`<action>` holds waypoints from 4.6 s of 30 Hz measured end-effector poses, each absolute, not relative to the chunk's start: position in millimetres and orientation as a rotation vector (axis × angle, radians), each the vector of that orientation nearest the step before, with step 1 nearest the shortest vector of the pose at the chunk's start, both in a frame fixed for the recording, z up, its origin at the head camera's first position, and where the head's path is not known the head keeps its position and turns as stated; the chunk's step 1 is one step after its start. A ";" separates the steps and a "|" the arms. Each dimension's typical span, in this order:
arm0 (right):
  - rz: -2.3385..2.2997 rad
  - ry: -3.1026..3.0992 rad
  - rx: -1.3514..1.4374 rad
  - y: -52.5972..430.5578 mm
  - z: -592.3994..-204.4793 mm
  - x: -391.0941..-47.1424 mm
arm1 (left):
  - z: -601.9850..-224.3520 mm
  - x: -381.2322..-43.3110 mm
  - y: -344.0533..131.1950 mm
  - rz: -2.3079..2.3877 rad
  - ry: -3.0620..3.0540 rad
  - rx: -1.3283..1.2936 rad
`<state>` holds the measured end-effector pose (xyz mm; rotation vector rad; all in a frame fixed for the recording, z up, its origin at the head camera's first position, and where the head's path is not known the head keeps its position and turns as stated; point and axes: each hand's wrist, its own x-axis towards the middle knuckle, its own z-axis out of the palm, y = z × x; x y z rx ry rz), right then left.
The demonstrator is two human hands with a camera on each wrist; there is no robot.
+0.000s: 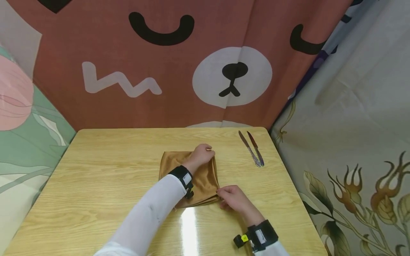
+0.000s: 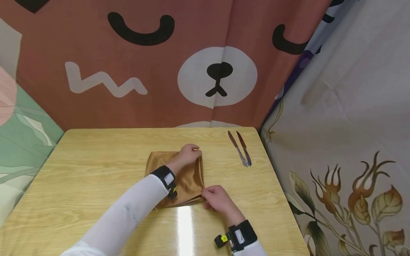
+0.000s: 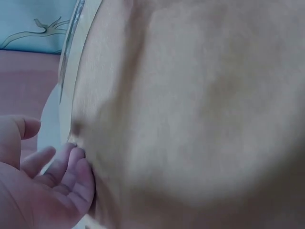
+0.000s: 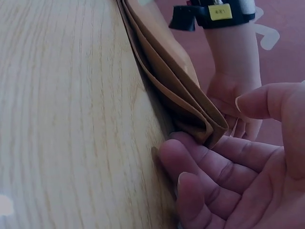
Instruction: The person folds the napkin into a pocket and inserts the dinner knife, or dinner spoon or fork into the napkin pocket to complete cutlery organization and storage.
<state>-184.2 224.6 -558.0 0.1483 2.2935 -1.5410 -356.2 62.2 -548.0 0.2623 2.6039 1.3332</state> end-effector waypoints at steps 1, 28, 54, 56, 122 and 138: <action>-1.536 2.296 0.141 224.6 -557.4 -184.4 | -550.1 -357.4 59.2 1.332 2.613 0.288; -1.426 2.259 0.016 235.4 -560.8 -188.6 | -546.5 -379.7 -138.8 1.085 2.469 0.359; -1.251 2.324 -0.168 236.7 -553.6 -185.1 | -560.8 -361.7 -146.3 1.142 2.634 0.131; -1.224 2.343 -0.204 237.5 -553.0 -183.7 | -562.4 -360.3 -146.4 1.127 2.669 0.131; -0.137 2.691 -0.878 186.2 -544.6 -158.2 | -570.0 -286.4 -104.6 0.299 2.740 0.781; -0.172 2.674 -0.802 209.1 -541.3 -132.5 | -561.2 -319.3 -156.8 0.412 2.824 0.805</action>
